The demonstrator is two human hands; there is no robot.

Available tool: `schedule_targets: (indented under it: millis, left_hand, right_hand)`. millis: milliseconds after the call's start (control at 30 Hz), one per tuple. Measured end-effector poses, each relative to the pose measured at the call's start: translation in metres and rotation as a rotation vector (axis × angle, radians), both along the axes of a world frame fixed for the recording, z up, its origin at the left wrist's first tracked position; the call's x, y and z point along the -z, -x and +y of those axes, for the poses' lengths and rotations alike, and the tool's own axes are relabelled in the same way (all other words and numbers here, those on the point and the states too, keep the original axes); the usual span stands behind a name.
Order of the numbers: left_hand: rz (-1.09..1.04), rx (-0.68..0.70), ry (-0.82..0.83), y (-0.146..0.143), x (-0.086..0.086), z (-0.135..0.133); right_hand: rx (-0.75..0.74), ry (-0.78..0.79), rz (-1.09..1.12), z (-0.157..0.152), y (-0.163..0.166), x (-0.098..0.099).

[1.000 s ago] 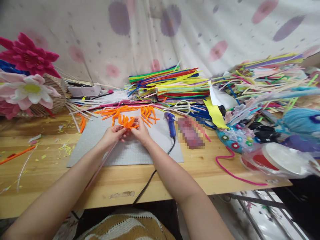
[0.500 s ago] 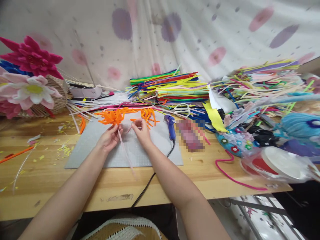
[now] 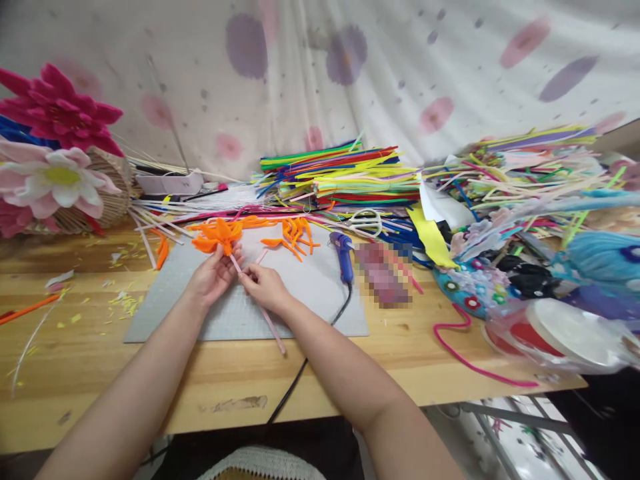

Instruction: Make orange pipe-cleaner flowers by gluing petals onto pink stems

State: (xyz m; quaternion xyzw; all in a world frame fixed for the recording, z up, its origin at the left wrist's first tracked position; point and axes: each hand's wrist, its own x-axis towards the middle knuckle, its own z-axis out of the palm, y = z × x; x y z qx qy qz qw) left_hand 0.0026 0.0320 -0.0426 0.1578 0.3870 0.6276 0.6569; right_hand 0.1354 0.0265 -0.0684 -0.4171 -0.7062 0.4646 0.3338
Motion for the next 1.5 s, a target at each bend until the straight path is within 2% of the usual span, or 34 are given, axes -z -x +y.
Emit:
schedule_targets:
  millis: [133,300,467,667,800,1000,1100,1200,1300,1500]
  left_hand:
    - [0.005,-0.05,0.025,0.002,-0.002,0.001]
    - [-0.005,-0.113,0.033,0.002,-0.003,0.005]
    - [-0.032,-0.202,-0.003,0.014,-0.005,0.011]
    - [-0.044,-0.278,-0.004,0.029,-0.009,0.016]
    - [-0.027,-0.233,0.014,0.027,-0.009,0.016]
    - [0.037,-0.095,0.066,-0.002,-0.002,0.012]
    - [0.071,-0.03,0.09,-0.019,0.002,0.007]
    - [0.044,0.017,0.026,-0.025,0.003,0.004]
    - [0.009,0.075,-0.016,-0.023,0.002,0.005]
    - [0.035,-0.065,0.055,-0.021,0.005,0.009]
  right_hand:
    - [0.027,-0.032,-0.017,0.0,0.001,0.0]
    - [-0.018,-0.043,-0.01,0.0,0.001,-0.002]
    - [-0.046,-0.096,-0.123,-0.003,-0.001,-0.005]
    - [0.05,-0.129,-0.195,-0.001,-0.005,-0.005]
    - [0.113,-0.095,-0.114,0.001,-0.007,-0.005]
    - [-0.02,0.02,0.062,0.0,-0.006,-0.006]
    - [-0.006,0.071,0.094,0.002,-0.005,-0.001]
    - [0.055,0.156,0.146,0.006,-0.005,0.003]
    - [0.043,0.202,0.204,0.01,-0.006,0.003]
    - [-0.012,0.211,0.158,0.011,-0.005,-0.002]
